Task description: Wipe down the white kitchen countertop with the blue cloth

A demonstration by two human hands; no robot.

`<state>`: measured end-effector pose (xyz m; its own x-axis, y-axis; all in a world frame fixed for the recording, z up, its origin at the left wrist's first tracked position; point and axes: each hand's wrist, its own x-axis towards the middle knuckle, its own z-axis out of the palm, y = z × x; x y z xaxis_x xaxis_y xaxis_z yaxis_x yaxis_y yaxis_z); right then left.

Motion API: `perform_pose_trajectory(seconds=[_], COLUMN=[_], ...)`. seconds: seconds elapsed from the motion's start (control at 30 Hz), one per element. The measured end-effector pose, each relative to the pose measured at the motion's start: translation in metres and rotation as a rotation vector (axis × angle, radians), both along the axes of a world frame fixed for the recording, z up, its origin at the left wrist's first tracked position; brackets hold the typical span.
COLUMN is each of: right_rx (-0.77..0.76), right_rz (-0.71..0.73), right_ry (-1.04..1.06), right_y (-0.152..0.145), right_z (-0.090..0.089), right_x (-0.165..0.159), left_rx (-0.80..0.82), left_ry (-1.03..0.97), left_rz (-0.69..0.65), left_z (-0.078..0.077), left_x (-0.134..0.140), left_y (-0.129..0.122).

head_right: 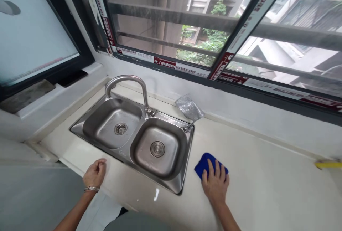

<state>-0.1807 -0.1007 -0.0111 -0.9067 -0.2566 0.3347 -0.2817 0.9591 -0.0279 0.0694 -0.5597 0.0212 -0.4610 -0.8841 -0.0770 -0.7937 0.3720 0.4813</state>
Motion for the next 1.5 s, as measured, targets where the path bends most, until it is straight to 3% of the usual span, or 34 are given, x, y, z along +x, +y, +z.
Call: perform_pose_trajectory(seconds=[0.2,0.37,0.47,0.77,0.97,1.07,1.13,1.23,1.4,1.5], right_rx=[-0.042,0.016,0.014,-0.037,-0.078,-0.095,-0.116,-0.149,-0.173,-0.173], right_rz=[0.102,0.316,0.420,0.554,0.724,0.787,0.811,0.853,0.885,0.886], right_ry=[-0.098,-0.211,-0.298,-0.499,-0.574,-0.565,-0.552,-0.534,-0.541,-0.566], right_y=[-0.010,-0.059,-0.095,-0.207,-0.310,-0.347,-0.356,-0.346,-0.316,-0.315], right_z=[0.004,0.009,0.010,0.025,0.031,0.032,0.033,0.033,0.029,0.028], right_x=[0.105,0.153,0.159,0.165,0.172,0.173,0.172,0.170,0.167,0.161], left_rx=[-0.017,-0.020,-0.025,-0.024,0.030,0.044,0.039,0.042,0.124,0.125], left_ry=[-0.027,-0.038,-0.027,0.051,0.116,0.136,0.141,0.135,0.118,0.107], left_rz=[-0.003,-0.032,-0.050,-0.081,-0.056,-0.005,0.023,0.010,-0.102,-0.091], left_z=[0.005,0.004,0.001,-0.015,-0.013,-0.010,-0.008,-0.004,0.004,0.004], left_x=[-0.005,-0.003,-0.001,0.004,0.007,0.008,0.008,0.008,0.015,0.017], left_y=[0.000,0.000,0.000,-0.001,-0.002,0.001,0.003,0.000,-0.029,-0.045])
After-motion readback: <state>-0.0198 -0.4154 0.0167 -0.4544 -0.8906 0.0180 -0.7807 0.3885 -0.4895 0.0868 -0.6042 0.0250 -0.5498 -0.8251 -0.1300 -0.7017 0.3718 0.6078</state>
